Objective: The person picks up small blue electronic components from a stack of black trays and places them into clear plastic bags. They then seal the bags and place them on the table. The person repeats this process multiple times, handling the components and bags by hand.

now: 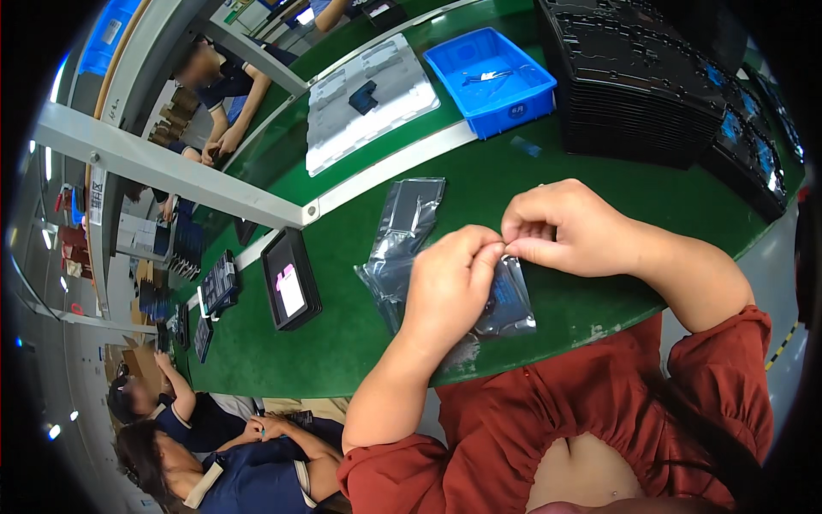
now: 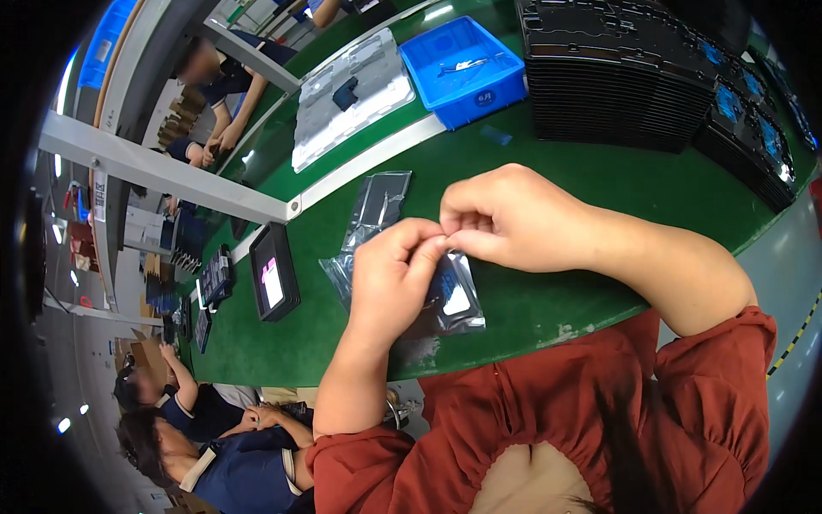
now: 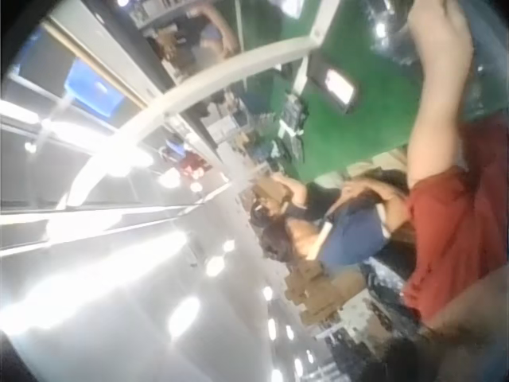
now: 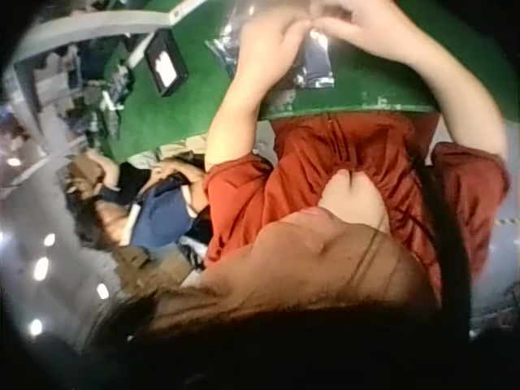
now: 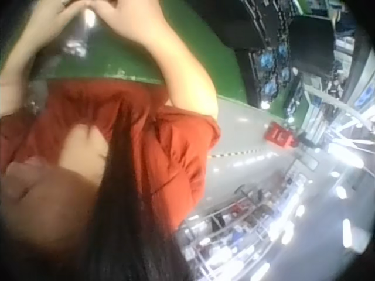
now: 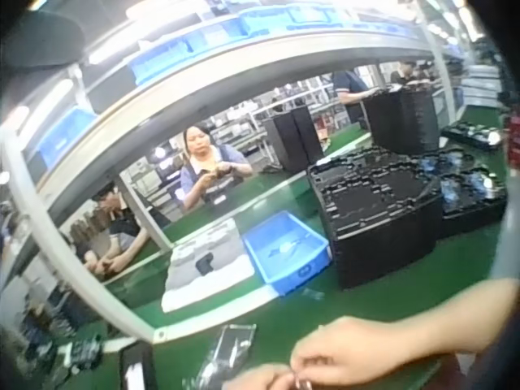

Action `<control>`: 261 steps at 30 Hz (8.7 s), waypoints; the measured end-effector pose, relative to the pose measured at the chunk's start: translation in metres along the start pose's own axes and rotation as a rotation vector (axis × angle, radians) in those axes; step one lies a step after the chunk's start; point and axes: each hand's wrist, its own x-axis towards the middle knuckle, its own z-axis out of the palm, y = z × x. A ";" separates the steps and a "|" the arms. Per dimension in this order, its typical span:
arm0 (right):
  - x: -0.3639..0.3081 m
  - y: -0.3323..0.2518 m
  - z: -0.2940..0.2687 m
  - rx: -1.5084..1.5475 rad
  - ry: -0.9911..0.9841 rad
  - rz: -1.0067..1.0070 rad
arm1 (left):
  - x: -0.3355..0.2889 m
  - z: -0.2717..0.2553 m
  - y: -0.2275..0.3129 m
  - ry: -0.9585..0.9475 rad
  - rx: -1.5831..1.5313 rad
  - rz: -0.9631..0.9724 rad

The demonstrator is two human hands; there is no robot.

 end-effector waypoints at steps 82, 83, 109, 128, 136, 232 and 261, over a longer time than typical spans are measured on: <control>0.018 0.007 -0.002 0.365 0.522 -0.015 | 0.006 -0.005 -0.010 0.093 -0.213 0.055; 0.017 0.007 0.002 0.345 0.494 -0.013 | 0.007 -0.005 -0.011 0.059 -0.188 0.044; 0.013 0.039 -0.041 -0.657 -0.044 0.314 | -0.028 -0.094 -0.027 -0.333 0.171 0.031; 0.011 0.035 -0.029 -0.758 -0.133 0.190 | -0.051 -0.051 -0.044 -0.120 0.471 -0.055; 0.008 0.033 -0.025 -0.760 -0.112 0.081 | -0.058 -0.037 -0.063 -0.019 0.550 0.013; 0.005 0.029 -0.013 -0.762 -0.225 -0.123 | -0.038 -0.147 -0.134 0.224 1.051 -1.017; -0.001 0.034 -0.013 -0.738 -0.233 -0.153 | -0.059 -0.201 -0.226 0.608 0.721 -0.466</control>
